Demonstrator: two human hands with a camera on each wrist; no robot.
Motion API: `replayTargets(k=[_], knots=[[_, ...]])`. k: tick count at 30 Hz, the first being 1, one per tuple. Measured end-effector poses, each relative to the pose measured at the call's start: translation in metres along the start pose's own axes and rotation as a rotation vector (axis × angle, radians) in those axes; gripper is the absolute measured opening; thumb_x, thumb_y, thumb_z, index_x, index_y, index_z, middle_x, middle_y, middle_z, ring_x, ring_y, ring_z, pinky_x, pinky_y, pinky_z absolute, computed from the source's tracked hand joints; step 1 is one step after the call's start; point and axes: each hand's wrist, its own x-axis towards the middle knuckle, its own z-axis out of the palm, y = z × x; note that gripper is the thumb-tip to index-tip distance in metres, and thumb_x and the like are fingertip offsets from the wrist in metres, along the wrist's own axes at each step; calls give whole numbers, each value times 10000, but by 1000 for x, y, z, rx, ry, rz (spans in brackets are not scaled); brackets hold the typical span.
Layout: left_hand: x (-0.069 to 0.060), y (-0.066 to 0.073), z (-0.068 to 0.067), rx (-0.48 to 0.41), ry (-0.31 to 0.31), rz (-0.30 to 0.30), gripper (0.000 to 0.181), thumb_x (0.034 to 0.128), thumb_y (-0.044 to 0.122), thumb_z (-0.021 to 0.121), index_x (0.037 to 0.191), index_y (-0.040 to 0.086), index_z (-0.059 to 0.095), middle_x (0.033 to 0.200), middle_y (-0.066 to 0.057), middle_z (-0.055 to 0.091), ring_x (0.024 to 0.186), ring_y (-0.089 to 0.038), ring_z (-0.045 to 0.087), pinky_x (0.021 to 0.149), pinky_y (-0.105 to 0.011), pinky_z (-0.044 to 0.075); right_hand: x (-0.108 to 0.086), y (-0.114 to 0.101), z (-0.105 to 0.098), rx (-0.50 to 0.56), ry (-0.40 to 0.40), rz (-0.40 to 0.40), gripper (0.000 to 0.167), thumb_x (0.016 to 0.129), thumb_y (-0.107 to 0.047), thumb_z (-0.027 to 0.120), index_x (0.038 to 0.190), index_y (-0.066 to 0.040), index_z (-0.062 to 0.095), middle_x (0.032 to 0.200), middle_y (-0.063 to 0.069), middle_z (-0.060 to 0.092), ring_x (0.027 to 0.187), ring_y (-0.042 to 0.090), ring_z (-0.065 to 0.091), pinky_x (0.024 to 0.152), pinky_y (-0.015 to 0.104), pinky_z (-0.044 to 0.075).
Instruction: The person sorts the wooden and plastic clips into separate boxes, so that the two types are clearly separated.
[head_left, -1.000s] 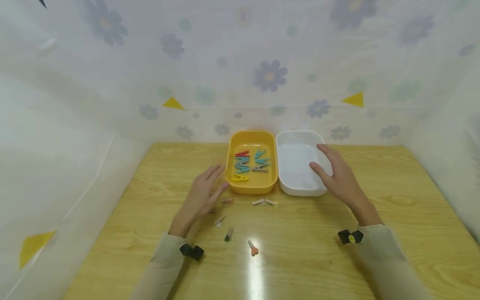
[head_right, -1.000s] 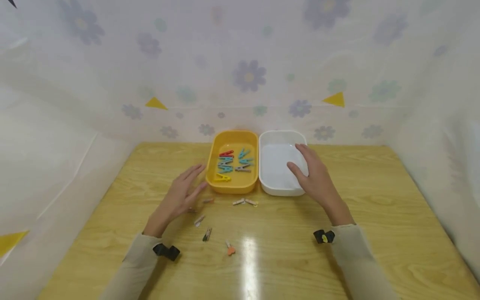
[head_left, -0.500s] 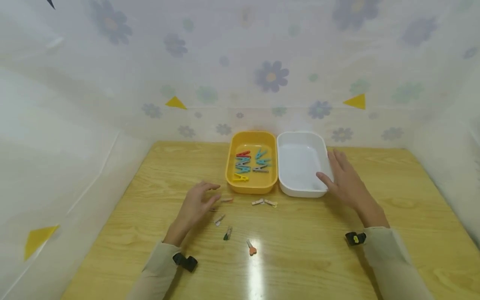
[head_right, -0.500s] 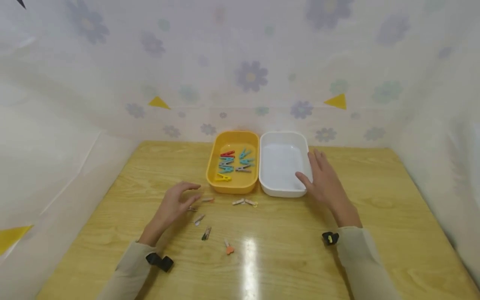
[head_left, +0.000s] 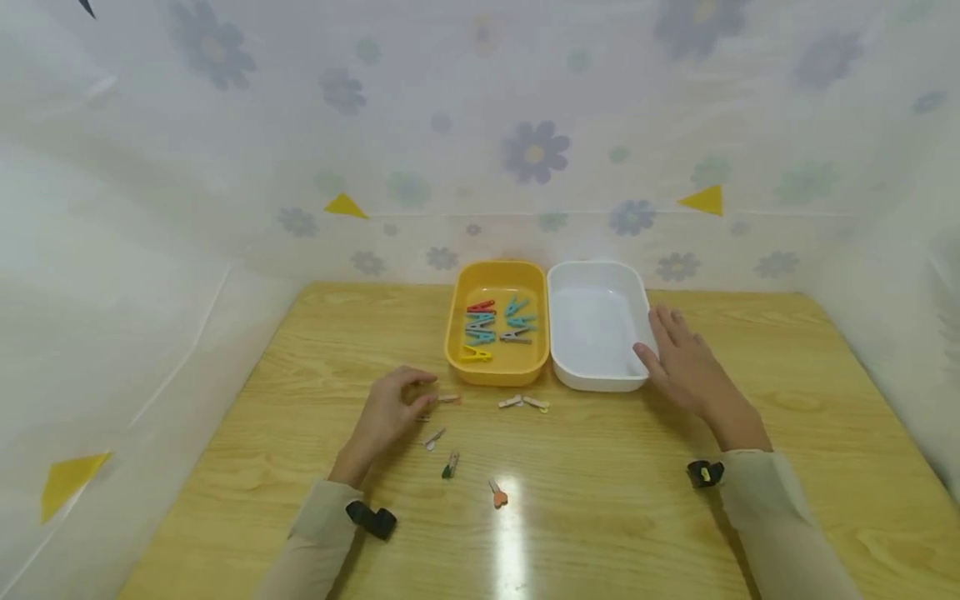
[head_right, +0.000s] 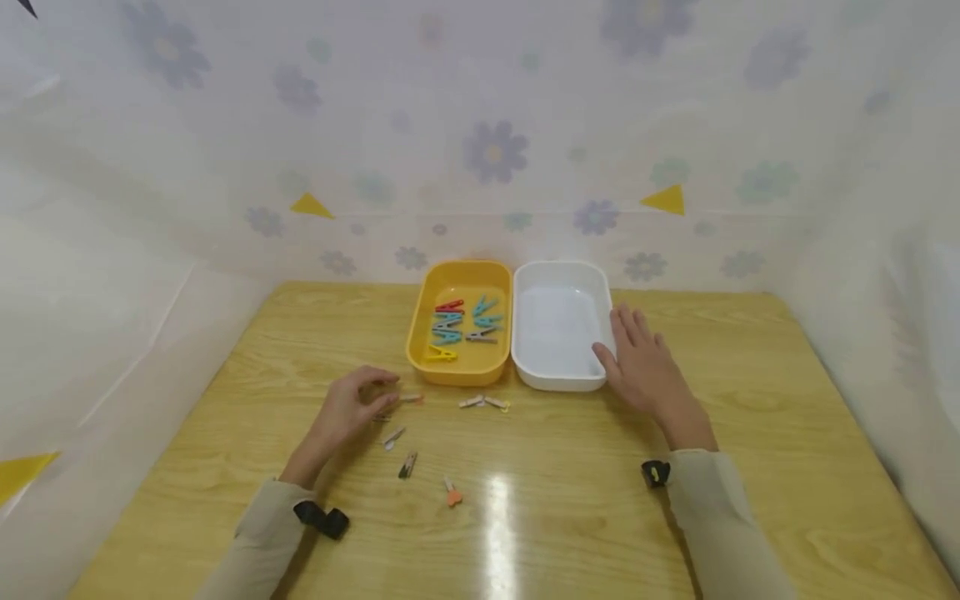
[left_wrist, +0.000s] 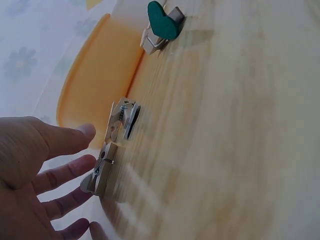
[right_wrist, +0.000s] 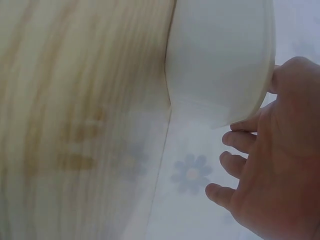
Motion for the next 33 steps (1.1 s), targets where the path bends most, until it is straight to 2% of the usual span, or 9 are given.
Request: replayTargets(k=[6,12,21,26,29,33], knots=[[2,-3,-1,6,-25,-20,268,882,91,822,1139,50,756,1154,-81,719,1157,-293,648,1067,-505,462,-3,-3,2,-60,-11,4,754,1119,-482,247,1627,21,5,1698,228,-20,1545,461,-6,1168,715,89],[5,-4,-1,22,-58,-49,249,870,96,833,1106,55,763,1128,-71,725,1137,-292,652,1058,-500,468,-5,-5,2,-74,-20,10,743,1121,-470,223,1624,26,-9,1694,238,-31,1543,466,-10,1173,707,78],[12,-6,3,25,-72,-53,206,827,77,865,1016,93,787,1058,-32,742,1068,-268,672,978,-479,515,-7,-7,1,-74,-37,18,738,1121,-472,198,1625,12,-39,1695,223,-65,1548,444,-42,1177,702,57],[18,-4,7,30,-98,-30,147,844,83,855,970,122,789,998,7,742,964,-209,676,889,-439,543,-6,-6,2,-68,-39,17,732,1123,-463,197,1623,16,-41,1695,211,-84,1549,437,-57,1177,703,54],[20,-2,8,22,-120,-35,115,859,62,838,934,127,779,967,12,732,898,-176,656,830,-406,549,-6,-7,2,-68,-30,15,734,1124,-461,208,1624,22,-28,1697,213,-71,1548,446,-39,1177,702,62],[22,-1,8,16,-143,-39,111,864,39,827,903,125,767,941,9,726,870,-160,647,817,-396,549,-6,-9,1,-76,-24,19,738,1123,-463,219,1624,26,-15,1699,215,-51,1549,447,-23,1177,703,71]])
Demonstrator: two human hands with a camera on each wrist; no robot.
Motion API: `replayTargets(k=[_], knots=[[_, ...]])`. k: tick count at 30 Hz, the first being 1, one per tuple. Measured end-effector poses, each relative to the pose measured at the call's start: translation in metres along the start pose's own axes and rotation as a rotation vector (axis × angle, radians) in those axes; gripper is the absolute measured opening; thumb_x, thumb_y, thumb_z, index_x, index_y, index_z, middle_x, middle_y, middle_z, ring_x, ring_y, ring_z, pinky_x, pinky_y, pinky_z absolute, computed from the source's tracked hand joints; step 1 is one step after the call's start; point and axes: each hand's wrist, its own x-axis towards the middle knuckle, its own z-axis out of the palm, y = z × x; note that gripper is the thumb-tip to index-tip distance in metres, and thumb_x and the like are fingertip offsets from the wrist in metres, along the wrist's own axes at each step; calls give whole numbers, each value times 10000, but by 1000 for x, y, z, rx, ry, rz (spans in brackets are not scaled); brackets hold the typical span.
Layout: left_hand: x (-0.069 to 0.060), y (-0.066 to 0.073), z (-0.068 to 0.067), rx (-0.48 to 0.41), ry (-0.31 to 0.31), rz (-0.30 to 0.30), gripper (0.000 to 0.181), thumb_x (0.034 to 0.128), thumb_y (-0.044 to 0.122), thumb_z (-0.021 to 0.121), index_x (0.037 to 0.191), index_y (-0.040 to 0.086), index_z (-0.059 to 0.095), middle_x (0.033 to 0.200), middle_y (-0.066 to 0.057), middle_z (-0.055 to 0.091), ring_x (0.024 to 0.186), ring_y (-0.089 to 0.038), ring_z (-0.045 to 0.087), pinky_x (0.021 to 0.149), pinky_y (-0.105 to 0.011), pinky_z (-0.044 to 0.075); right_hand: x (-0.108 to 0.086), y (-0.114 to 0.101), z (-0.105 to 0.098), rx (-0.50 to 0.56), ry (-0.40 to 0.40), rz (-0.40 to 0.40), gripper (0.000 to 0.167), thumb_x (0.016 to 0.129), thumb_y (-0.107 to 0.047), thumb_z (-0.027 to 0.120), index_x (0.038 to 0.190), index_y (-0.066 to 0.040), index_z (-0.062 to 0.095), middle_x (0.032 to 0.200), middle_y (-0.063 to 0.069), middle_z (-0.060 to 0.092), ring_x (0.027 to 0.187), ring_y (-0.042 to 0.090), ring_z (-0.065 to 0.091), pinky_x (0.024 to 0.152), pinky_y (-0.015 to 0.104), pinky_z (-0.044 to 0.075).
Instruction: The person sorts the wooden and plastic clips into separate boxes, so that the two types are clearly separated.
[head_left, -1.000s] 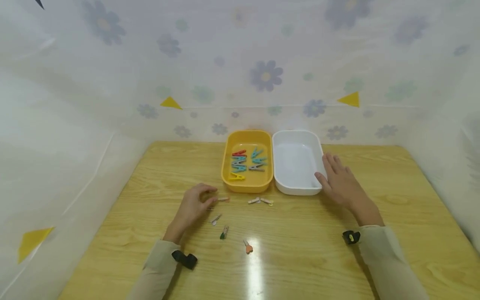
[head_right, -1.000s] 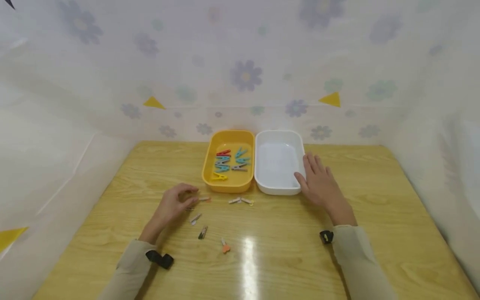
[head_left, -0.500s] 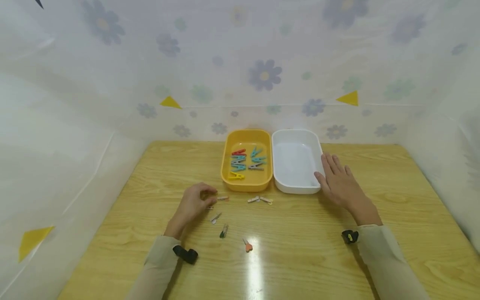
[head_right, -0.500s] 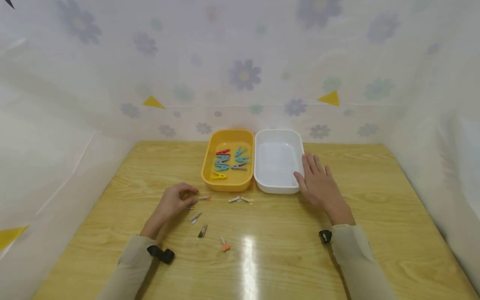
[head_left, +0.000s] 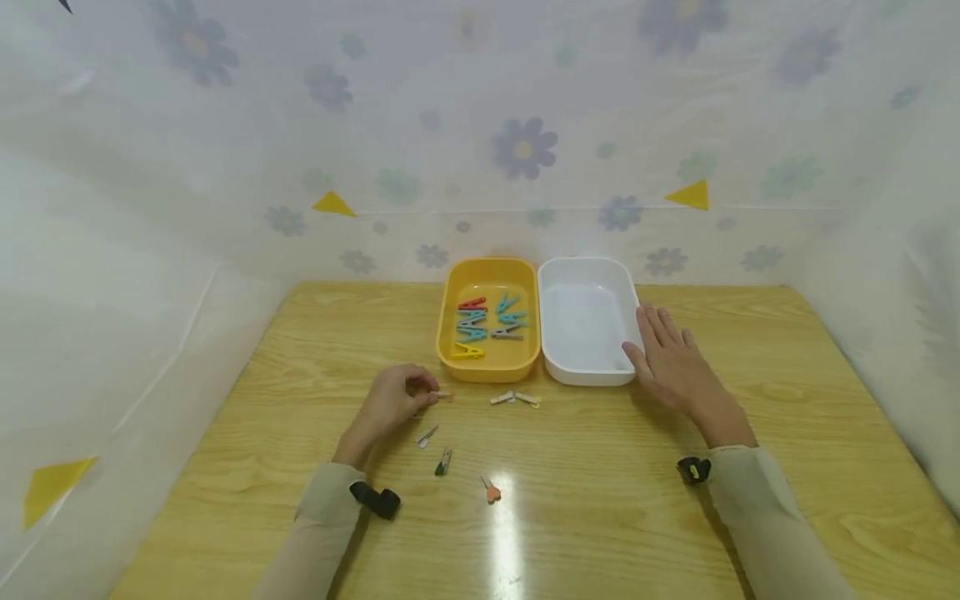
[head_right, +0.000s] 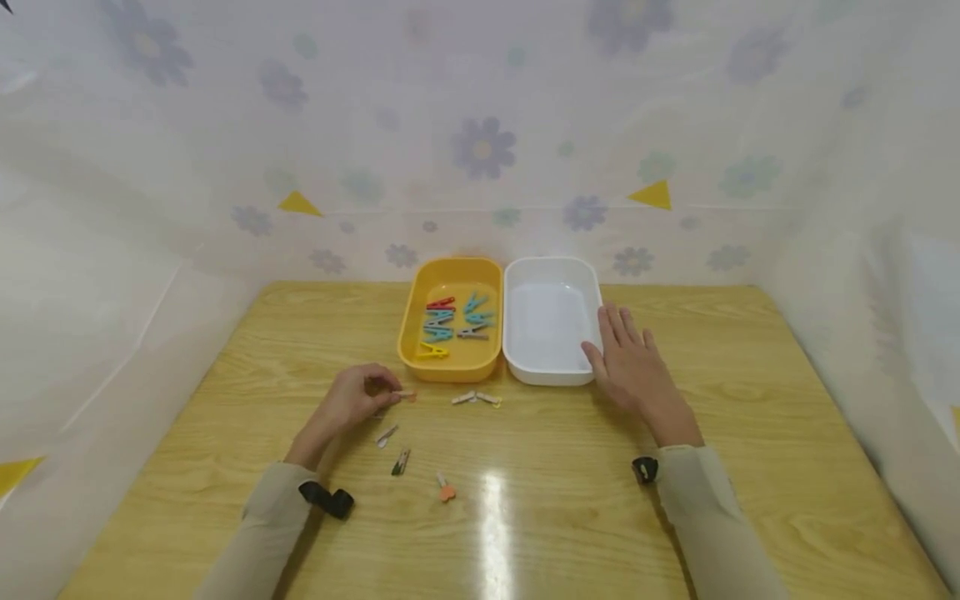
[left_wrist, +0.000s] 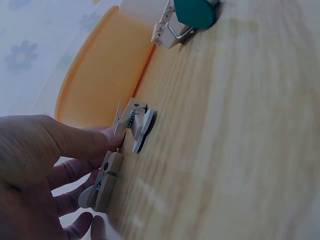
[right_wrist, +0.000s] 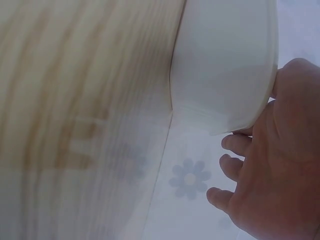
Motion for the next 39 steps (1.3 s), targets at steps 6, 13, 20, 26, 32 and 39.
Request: replayTargets(k=[6,13,20,26,32,39], knots=[[1,-3,0,-12,-7,-2,93,876,50,819,898,125,768,934,14,728,863,-150,651,808,-373,547,0,0,-2,21,-5,-2,746,1122,-470,231,1624,28,-7,1699,219,-37,1550,443,-29,1175,707,69],[3,-3,1,-30,-21,9,98,881,44,813,904,127,767,928,12,726,849,-145,641,787,-346,534,-6,4,-8,78,-33,-4,769,1118,-491,250,1622,3,-55,1698,178,-106,1545,419,-105,1171,713,22],[4,-4,0,-27,-18,16,100,881,39,811,902,126,767,921,19,726,845,-135,642,787,-354,539,-9,-4,-6,30,-45,-19,810,1106,-526,291,1626,5,-32,1697,170,-111,1550,416,-83,1168,718,61],[2,-5,1,-38,-19,21,91,885,48,809,902,124,764,917,15,721,835,-139,638,776,-345,531,-13,-8,-4,13,-49,-9,843,1099,-545,311,1619,23,-31,1694,173,-116,1551,420,-61,1171,712,71],[1,-6,0,-44,-15,24,83,889,57,807,909,123,762,925,9,721,840,-144,639,777,-349,528,-15,-10,-4,23,-45,-11,898,1081,-566,375,1616,36,-21,1695,193,-94,1550,438,-26,1173,708,77],[1,-7,-1,-41,-17,19,93,884,55,812,904,129,760,930,11,719,851,-146,640,792,-359,530,-15,-9,-3,12,-37,-16,907,1076,-564,396,1615,46,-5,1693,212,-76,1547,449,-7,1167,714,97]])
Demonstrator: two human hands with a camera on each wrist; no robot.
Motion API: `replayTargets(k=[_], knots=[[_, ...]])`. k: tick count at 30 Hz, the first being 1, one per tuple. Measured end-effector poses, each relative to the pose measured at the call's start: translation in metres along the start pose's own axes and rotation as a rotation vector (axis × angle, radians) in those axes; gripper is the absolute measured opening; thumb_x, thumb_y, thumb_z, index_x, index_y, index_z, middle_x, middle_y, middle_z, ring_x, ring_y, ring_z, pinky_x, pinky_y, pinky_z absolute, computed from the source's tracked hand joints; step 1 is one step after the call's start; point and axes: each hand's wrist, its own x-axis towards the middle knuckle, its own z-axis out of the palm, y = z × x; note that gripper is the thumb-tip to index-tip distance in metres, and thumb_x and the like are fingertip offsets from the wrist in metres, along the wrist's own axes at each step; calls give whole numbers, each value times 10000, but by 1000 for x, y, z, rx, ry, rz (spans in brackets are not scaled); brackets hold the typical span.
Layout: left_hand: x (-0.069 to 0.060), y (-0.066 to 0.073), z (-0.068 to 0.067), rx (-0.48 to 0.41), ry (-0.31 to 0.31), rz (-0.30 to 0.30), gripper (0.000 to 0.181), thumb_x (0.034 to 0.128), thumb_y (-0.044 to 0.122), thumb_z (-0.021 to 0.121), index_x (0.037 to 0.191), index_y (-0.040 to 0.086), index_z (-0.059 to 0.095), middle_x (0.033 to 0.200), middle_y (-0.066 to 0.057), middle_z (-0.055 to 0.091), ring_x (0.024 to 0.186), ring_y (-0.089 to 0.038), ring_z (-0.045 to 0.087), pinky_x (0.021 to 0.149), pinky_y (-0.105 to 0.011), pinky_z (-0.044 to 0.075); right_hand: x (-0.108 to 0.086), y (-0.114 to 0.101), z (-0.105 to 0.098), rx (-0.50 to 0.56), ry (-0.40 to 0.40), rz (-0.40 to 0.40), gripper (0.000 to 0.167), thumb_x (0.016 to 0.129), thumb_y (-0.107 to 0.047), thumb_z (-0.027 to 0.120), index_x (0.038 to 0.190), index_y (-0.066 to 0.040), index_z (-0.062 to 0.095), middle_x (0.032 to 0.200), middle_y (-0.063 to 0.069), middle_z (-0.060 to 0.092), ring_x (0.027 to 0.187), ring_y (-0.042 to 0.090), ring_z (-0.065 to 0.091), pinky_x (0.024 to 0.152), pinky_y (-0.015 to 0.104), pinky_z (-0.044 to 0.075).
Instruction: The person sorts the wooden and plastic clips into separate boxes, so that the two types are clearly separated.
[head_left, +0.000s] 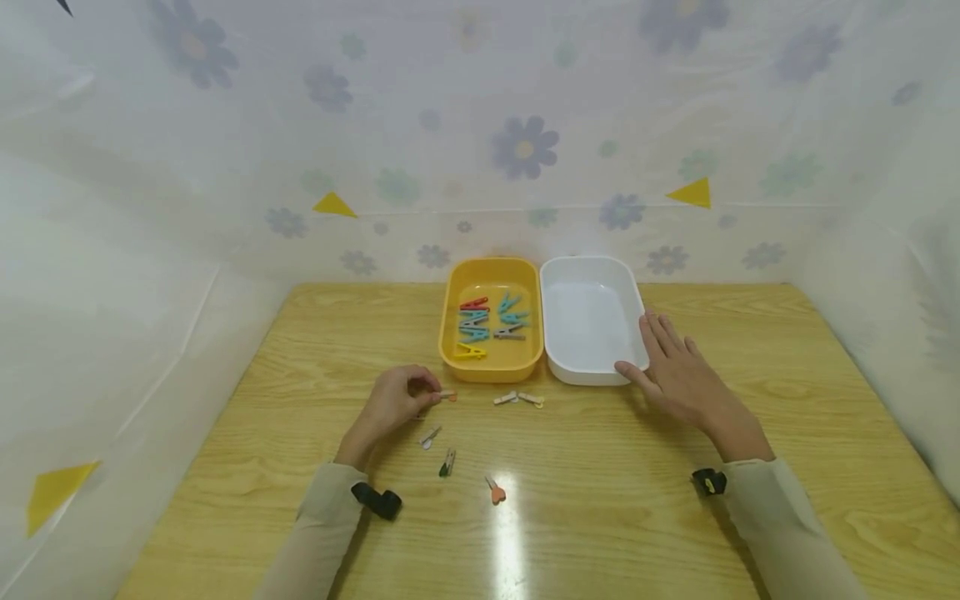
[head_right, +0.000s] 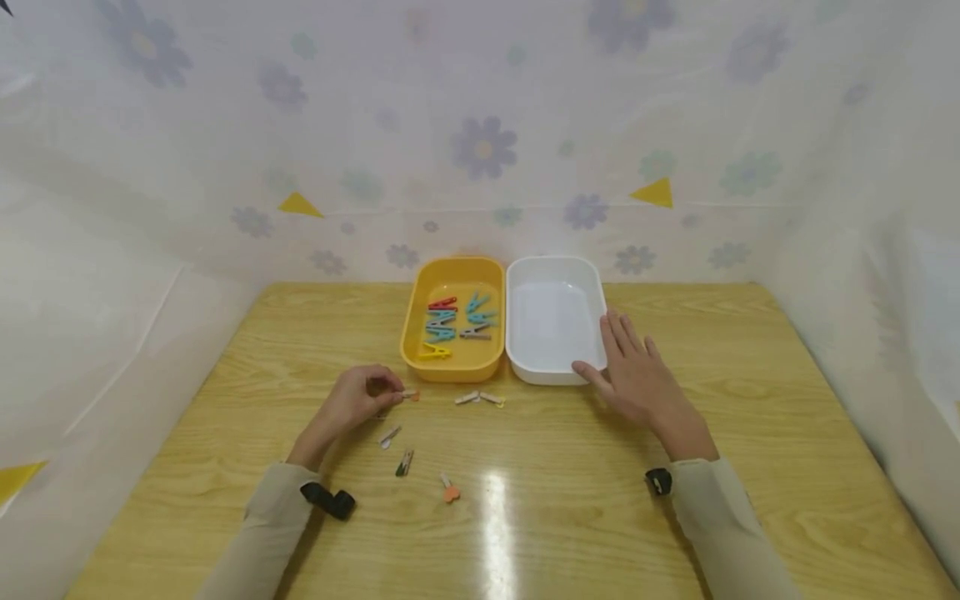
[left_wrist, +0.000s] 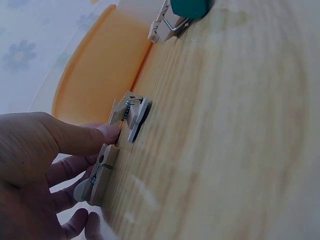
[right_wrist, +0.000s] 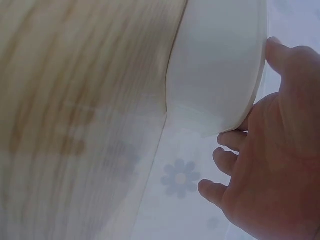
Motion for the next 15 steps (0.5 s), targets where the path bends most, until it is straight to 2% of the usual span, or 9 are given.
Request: replayTargets(k=[9,15], knots=[[0,0,0,-23,6,-26,74,902,65,798,907,129,762,907,24,722,825,-127,652,759,-320,551,-1,3,3,2,25,-8,914,1070,-576,402,1620,37,6,1699,192,-65,1552,438,8,1169,709,116],[-1,-2,-7,-36,19,-14,53,915,62,784,950,98,770,937,2,729,853,-151,664,769,-341,563,0,3,3,22,26,-12,919,1069,-584,394,1619,35,-4,1700,179,-76,1555,425,-9,1172,705,108]])
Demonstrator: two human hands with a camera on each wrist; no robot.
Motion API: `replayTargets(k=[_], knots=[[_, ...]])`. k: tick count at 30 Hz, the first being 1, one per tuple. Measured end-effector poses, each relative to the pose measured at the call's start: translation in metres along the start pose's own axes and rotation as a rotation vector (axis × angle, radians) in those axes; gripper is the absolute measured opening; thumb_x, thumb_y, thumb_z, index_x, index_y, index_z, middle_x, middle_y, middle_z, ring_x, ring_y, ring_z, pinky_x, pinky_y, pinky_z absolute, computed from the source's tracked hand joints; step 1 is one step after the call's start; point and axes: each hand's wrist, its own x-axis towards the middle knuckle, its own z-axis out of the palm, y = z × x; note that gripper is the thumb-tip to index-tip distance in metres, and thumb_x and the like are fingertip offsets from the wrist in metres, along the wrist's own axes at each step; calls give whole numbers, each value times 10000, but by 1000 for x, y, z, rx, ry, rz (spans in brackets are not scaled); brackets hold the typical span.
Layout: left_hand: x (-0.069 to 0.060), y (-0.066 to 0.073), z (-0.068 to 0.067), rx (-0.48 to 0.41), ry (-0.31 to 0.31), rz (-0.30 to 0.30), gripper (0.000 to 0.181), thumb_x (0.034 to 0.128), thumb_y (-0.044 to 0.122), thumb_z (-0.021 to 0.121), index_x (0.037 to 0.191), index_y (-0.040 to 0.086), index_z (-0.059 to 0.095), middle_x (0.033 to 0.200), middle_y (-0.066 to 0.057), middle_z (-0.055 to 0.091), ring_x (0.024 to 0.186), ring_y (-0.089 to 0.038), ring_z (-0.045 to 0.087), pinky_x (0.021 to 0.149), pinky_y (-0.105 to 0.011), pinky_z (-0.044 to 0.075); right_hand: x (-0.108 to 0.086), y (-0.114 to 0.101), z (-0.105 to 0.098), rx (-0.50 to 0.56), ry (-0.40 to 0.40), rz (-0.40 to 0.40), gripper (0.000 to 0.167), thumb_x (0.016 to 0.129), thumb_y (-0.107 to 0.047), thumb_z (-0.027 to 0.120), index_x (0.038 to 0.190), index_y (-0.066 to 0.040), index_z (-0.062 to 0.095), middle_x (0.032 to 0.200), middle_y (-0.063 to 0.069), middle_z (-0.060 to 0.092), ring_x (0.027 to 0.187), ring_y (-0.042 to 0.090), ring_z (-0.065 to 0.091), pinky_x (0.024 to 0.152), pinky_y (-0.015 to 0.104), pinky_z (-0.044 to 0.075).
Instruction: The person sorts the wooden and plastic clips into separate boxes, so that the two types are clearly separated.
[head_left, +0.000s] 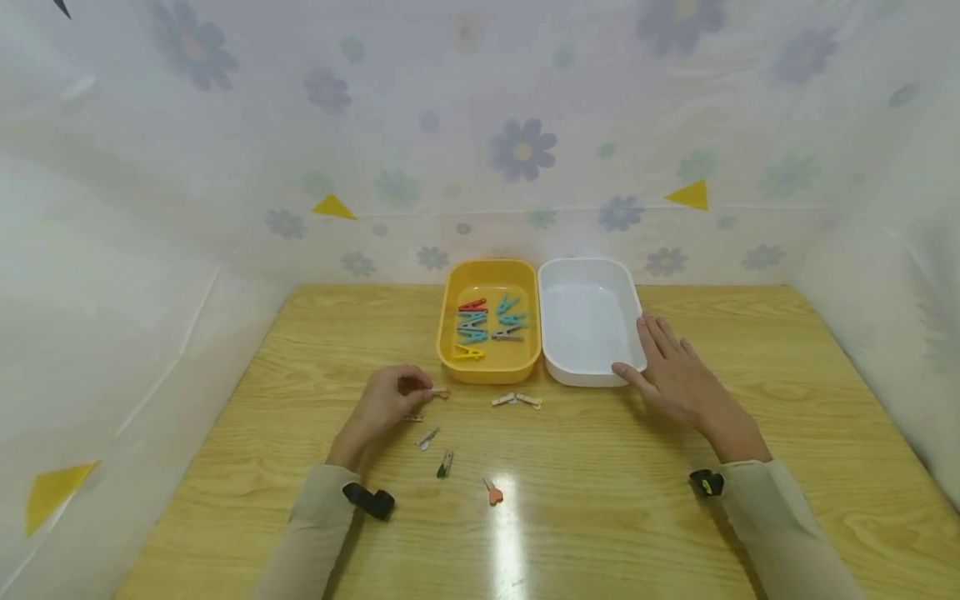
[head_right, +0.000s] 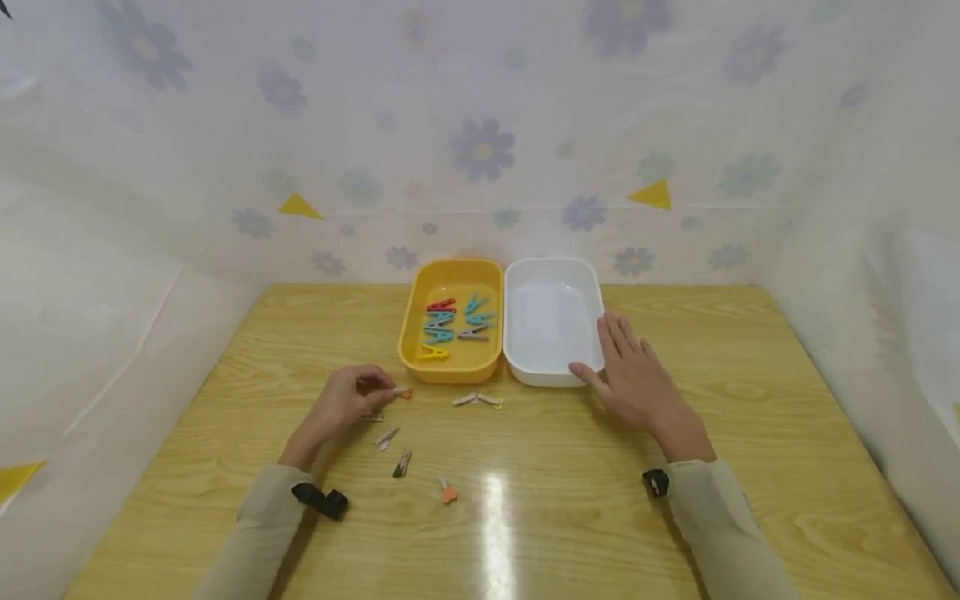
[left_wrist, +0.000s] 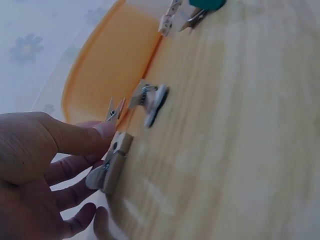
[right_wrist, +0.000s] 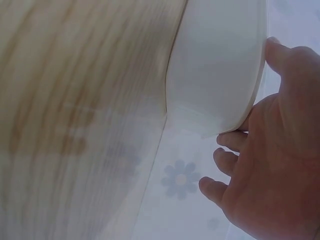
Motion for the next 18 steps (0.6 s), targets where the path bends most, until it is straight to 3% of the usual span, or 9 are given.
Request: replayTargets(k=[8,13,18], knots=[[0,2,-15,23,44,38,31,931,103,776,954,104,755,938,0,738,916,-207,682,855,-476,557,0,1,-1,-8,-7,5,924,1068,-591,386,1617,29,-24,1699,161,-102,1557,411,-34,1177,697,111],[-2,9,-21,32,71,47,67,941,147,772,957,96,733,943,0,733,945,-224,678,882,-511,533,0,1,0,-2,-6,2,922,1068,-585,398,1619,25,-19,1700,170,-89,1556,420,-20,1172,702,118],[-5,17,-24,11,100,95,56,943,122,766,965,91,725,946,-25,723,946,-248,671,876,-534,533,0,0,-1,7,-2,3,919,1067,-575,416,1621,22,-8,1701,194,-57,1558,415,-14,1174,698,125]])
